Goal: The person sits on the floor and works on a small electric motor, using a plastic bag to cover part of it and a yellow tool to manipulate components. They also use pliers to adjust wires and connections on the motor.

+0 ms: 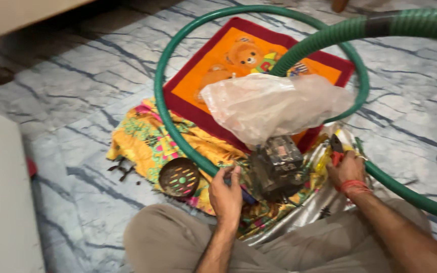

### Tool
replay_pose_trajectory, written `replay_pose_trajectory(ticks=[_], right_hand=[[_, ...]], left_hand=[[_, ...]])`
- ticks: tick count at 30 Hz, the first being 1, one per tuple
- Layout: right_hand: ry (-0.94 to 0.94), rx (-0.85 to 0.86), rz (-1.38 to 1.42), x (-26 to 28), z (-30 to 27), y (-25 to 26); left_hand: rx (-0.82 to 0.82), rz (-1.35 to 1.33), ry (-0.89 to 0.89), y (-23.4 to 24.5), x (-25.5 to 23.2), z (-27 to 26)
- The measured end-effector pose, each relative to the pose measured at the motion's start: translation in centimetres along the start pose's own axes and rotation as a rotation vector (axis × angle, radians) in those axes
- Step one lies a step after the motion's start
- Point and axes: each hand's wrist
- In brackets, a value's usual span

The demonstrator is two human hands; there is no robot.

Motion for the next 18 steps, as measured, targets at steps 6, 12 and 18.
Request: replay_pose_trajectory(ticks=[6, 12, 18], right_hand=[[-0.032, 0.156, -0.042, 0.0, -0.5, 1.6], [0.06, 0.025, 0.134, 4.0, -5.5, 7.0], [0.43, -0.487, 0.585, 7.0, -15.3, 14.5]], left_hand=[[0.107, 1.011, 0.047, 1.0, 2.8, 4.2], [0.251, 0.724, 0.19, 3.2, 1.8, 5.9], [0.013, 0.116, -0.405, 1.6, -4.6, 3.9]])
Point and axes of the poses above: each hand's wrist, its own z-axis towards the middle knuckle, its own y-axis out of the back of the hand, x = y × z
